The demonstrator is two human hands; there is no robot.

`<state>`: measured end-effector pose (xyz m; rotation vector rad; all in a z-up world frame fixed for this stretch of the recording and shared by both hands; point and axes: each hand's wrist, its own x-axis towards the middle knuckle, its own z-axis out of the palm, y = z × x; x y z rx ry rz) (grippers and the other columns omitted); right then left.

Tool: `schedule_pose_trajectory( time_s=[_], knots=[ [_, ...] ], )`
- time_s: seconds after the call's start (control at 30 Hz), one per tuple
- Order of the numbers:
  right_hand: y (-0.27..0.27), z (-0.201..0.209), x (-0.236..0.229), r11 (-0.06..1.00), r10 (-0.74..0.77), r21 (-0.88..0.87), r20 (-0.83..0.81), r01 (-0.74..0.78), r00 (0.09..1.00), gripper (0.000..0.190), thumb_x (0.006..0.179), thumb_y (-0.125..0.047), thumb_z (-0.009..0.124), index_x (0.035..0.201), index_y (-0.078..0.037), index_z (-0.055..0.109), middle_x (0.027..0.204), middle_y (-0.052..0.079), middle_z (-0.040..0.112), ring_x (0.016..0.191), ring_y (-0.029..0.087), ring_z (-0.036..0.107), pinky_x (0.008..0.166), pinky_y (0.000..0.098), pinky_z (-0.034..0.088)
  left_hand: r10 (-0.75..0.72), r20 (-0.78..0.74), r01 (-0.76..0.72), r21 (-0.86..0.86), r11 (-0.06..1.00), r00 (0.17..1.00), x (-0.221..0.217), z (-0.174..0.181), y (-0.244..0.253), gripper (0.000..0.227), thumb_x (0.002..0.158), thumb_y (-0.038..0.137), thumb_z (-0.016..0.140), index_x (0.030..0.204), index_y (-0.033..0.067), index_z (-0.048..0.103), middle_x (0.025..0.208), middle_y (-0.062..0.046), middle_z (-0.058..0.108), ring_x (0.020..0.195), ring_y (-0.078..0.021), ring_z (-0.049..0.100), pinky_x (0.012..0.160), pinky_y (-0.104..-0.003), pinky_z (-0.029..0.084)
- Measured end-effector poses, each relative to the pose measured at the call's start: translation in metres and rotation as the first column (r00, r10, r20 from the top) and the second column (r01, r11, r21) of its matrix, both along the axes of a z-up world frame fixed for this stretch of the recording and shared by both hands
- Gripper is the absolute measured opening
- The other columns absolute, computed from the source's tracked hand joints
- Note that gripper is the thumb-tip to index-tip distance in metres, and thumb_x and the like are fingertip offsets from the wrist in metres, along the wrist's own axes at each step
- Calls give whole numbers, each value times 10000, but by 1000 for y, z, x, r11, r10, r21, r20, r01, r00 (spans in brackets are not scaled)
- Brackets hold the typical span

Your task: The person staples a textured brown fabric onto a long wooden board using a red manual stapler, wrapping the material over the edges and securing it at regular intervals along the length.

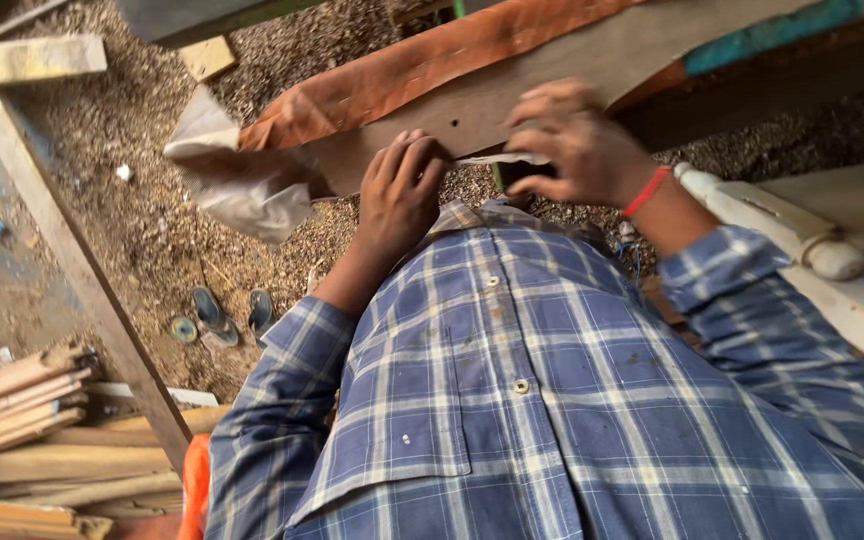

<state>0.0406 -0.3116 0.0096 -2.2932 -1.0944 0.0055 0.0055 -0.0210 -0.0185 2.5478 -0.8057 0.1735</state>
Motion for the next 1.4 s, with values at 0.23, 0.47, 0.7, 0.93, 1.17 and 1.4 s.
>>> schedule_pose_trajectory(
  time_s=[0.23, 0.47, 0.7, 0.93, 1.17, 1.4],
  knots=[
    [-79, -11, -6, 936, -158, -272, 236, 221, 959, 166, 941, -158, 839, 964, -176, 676, 1248, -38, 654, 1230, 236, 552, 1105, 401, 348, -34, 171, 8, 152, 988, 985, -12, -16, -31, 412, 921, 164, 616, 1327, 100, 629, 1312, -101, 538, 1181, -277, 512, 1041, -476, 385],
    [-87, -34, 10, 986, -160, -15, 145, 164, 976, 181, 1034, -84, 809, 1027, -96, 629, 1173, 5, 673, 1227, 232, 631, 1117, 358, 407, -86, 275, -1, 302, 953, 958, -9, -44, -63, 316, 999, 210, 621, 1309, 149, 636, 1223, -60, 492, 1157, -231, 443, 1027, -442, 347],
    [-96, -38, 17, 991, -132, 5, 69, 132, 989, 190, 978, -82, 813, 1084, -116, 659, 1112, -5, 669, 1141, 237, 606, 1102, 376, 441, -51, 353, -10, 169, 986, 934, 5, -37, -97, 322, 994, 375, 647, 1172, 107, 640, 1243, -108, 531, 1192, -276, 481, 1051, -442, 387],
    [-101, -42, 24, 985, -173, -16, 65, 174, 983, 150, 968, -225, 838, 1011, -174, 703, 984, -33, 640, 1075, 197, 596, 1017, 402, 361, -186, 258, 144, 173, 974, 948, 41, -22, -141, 292, 954, 314, 613, 1114, 70, 631, 1093, -126, 555, 1022, -286, 546, 871, -404, 458],
    [-124, -34, 40, 963, -133, -217, 126, 159, 983, 253, 861, -400, 824, 958, -183, 736, 974, -38, 696, 1161, 211, 619, 1079, 460, 335, -270, 178, 242, 167, 956, 946, 72, -24, -154, 216, 999, 360, 622, 1017, 145, 632, 946, -47, 605, 879, -227, 615, 711, -375, 484],
    [-145, -31, 55, 991, -118, -69, -47, 115, 992, 302, 956, -406, 825, 884, -118, 766, 874, -21, 698, 973, 181, 664, 1078, 365, 415, -286, -160, 302, 88, 949, 945, 82, -13, -155, 311, 1035, 400, 612, 932, 122, 706, 859, -88, 670, 739, -275, 650, 610, -406, 487]
  ],
)
